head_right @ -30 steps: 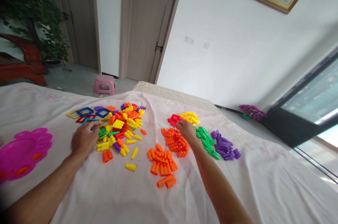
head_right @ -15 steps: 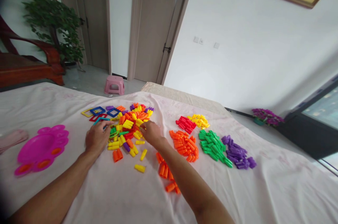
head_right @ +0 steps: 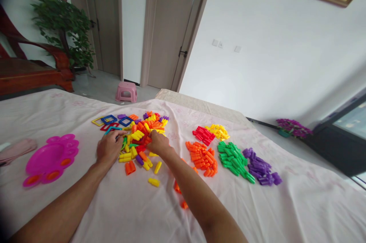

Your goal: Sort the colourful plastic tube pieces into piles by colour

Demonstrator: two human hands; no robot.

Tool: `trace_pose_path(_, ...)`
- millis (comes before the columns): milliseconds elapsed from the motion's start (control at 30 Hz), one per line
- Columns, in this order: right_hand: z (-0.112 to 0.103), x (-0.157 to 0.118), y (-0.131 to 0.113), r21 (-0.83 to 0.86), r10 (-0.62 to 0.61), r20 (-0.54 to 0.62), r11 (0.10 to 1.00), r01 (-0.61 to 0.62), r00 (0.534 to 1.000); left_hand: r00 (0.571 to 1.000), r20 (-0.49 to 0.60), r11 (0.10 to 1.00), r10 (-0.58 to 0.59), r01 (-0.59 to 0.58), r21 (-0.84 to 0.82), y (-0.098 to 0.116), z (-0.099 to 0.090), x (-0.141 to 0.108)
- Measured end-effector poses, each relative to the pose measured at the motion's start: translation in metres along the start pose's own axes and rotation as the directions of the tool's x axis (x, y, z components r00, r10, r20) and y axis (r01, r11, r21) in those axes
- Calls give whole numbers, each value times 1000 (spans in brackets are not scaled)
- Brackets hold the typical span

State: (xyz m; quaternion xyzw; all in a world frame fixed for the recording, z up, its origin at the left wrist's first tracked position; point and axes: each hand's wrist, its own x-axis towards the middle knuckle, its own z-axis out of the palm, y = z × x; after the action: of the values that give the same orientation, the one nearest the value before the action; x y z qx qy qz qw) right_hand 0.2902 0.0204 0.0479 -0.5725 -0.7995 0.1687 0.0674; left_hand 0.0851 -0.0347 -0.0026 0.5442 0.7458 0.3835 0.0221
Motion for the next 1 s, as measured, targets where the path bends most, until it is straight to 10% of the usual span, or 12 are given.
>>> trace_pose_path(167,7,-1,26,380,-9,-52,924,29,999,1000,-9,1000,5,-5,-8,0,1,0)
trace_pose_path(367,-12,-8,58,863,77,-144,497,88,987,1000,-7,1000,3,-3,-7,-2,1,0)
trace_pose_path(633,-22,-33,49,985,209,-119,145,89,971,958,-84,940,276,-287,-184,32,-6,-16)
trace_pose_path(1000,24,-41,-6,980,236,-77,-163,118,969,949,260,894,180,-47,-445,78,-5,-39)
